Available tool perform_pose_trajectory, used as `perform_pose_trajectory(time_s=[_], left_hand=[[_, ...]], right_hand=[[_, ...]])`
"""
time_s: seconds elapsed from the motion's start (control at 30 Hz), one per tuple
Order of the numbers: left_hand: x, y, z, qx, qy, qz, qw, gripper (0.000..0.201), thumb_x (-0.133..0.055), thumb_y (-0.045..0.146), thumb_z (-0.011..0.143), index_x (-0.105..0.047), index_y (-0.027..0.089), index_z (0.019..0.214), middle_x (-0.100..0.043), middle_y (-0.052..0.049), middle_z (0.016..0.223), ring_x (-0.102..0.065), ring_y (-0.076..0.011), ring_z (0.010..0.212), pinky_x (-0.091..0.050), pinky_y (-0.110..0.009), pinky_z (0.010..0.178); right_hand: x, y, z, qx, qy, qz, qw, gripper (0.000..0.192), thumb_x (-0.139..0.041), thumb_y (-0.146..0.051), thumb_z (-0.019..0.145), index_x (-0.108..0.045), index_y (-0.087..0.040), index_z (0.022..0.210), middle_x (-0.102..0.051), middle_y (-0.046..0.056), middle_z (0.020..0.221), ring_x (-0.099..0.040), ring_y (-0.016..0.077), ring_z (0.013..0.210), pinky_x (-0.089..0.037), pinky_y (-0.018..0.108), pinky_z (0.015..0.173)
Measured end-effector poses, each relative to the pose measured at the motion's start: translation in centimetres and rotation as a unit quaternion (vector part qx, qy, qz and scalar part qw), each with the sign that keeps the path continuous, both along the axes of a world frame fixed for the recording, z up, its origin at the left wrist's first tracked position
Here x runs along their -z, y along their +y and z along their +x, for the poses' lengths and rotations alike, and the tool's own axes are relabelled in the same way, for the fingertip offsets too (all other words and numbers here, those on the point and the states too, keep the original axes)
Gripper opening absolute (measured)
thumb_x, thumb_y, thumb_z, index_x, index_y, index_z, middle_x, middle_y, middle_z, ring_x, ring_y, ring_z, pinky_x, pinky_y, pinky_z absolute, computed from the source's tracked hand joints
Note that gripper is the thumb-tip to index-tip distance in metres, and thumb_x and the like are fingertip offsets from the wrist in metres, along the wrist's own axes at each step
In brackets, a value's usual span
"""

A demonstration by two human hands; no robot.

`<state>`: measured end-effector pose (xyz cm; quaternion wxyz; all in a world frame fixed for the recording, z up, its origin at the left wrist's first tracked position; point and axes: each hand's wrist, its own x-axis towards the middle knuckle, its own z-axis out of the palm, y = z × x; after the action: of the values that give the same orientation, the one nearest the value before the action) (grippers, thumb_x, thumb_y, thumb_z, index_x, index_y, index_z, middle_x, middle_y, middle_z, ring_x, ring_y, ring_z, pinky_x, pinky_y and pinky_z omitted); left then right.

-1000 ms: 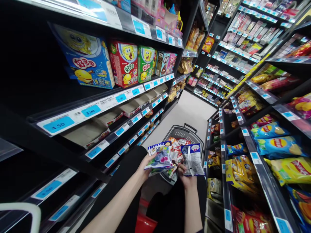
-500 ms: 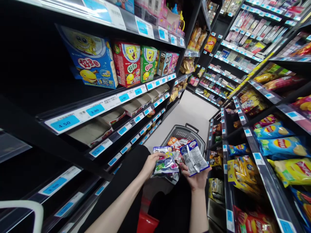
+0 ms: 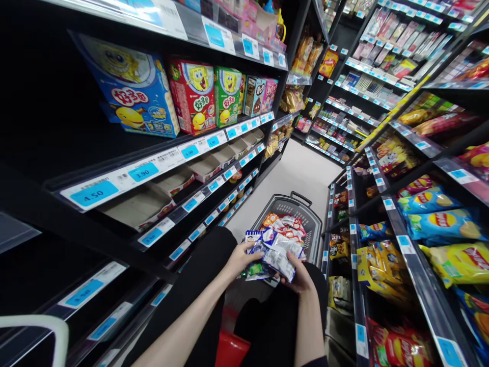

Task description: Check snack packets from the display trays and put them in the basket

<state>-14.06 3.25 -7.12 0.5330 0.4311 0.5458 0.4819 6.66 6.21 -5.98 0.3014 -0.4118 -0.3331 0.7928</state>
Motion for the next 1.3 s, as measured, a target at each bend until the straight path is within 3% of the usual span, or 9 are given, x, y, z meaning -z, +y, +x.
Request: perform_pose_trajectory(time_s=[0.13, 0.27, 0.37, 0.53, 0.8, 1.07, 1.3], left_hand=[[0.6, 0.0, -0.2, -0.021, 0.011, -0.009, 1.0, 0.021, -0.063, 0.031, 0.089, -0.066, 0.012, 0.096, -0.068, -0.004, 0.101, -0.065, -0.0227, 0.093, -0.054, -0.041, 0.083], [0.7, -0.1, -0.3, -0.034, -0.009, -0.016, 0.999, 0.023, -0.06, 0.031, 0.09, -0.064, 0.013, 0.103, -0.067, -0.005, 0.105, -0.065, -0.0218, 0.093, -0.055, -0.04, 0.08], [0.3, -0.2, -0.1, -0.01, -0.029, -0.029, 0.999, 0.021, -0.06, 0.03, 0.091, -0.064, 0.013, 0.101, -0.067, -0.005, 0.1, -0.066, -0.0189, 0.086, -0.056, -0.037, 0.075], [-0.3, -0.5, 0.1, 0.031, -0.026, -0.033, 0.999, 0.019, -0.062, 0.03, 0.09, -0.065, 0.012, 0.094, -0.068, -0.003, 0.092, -0.066, -0.0174, 0.08, -0.056, -0.034, 0.072], [-0.1, -0.3, 0.6, 0.002, 0.013, -0.031, 0.999, 0.028, -0.06, 0.034, 0.09, -0.063, 0.013, 0.109, -0.065, -0.004, 0.109, -0.065, -0.0246, 0.093, -0.056, -0.04, 0.079], [-0.2, -0.5, 0.9, -0.041, -0.022, -0.052, 0.998, 0.032, -0.059, 0.034, 0.091, -0.061, 0.014, 0.115, -0.062, -0.006, 0.117, -0.063, -0.0272, 0.1, -0.055, -0.043, 0.084], [0.1, -0.4, 1.0, -0.043, -0.091, -0.101, 0.99, 0.033, -0.06, 0.035, 0.09, -0.06, 0.014, 0.116, -0.062, -0.006, 0.118, -0.063, -0.0279, 0.101, -0.055, -0.043, 0.083]], right_hand=[[0.5, 0.1, -0.5, 0.067, -0.046, 0.108, 0.991, 0.05, -0.079, -0.042, 0.068, -0.065, -0.017, 0.109, -0.075, 0.006, 0.092, -0.07, 0.0191, 0.073, -0.055, 0.031, 0.064], [0.2, 0.4, -0.8, 0.111, -0.088, 0.211, 0.967, 0.063, -0.083, -0.035, 0.063, -0.06, -0.023, 0.12, -0.072, 0.005, 0.108, -0.067, 0.0224, 0.098, -0.052, 0.034, 0.085], [-0.1, 0.5, -0.4, 0.109, -0.119, 0.27, 0.949, 0.047, -0.08, -0.036, 0.068, -0.066, -0.021, 0.111, -0.072, 0.007, 0.107, -0.064, 0.0228, 0.103, -0.05, 0.036, 0.091], [0.8, 0.8, 0.9, 0.079, -0.177, 0.32, 0.927, 0.019, -0.07, -0.031, 0.084, -0.067, -0.014, 0.092, -0.071, 0.003, 0.094, -0.067, 0.0173, 0.086, -0.053, 0.038, 0.081], [1.3, 0.9, 1.4, 0.084, -0.218, 0.365, 0.901, 0.019, -0.063, -0.032, 0.09, -0.062, -0.014, 0.084, -0.062, -0.002, 0.078, -0.061, 0.0122, 0.069, -0.052, 0.029, 0.066], [1.3, 0.8, 0.8, 0.1, -0.18, 0.323, 0.924, 0.018, -0.064, -0.03, 0.089, -0.061, -0.014, 0.082, -0.06, -0.003, 0.076, -0.059, 0.0108, 0.065, -0.05, 0.026, 0.061], [1.4, 0.9, 0.6, 0.125, -0.123, 0.273, 0.946, 0.016, -0.064, -0.028, 0.088, -0.06, -0.015, 0.096, -0.061, -0.002, 0.082, -0.057, 0.0098, 0.063, -0.049, 0.025, 0.058]])
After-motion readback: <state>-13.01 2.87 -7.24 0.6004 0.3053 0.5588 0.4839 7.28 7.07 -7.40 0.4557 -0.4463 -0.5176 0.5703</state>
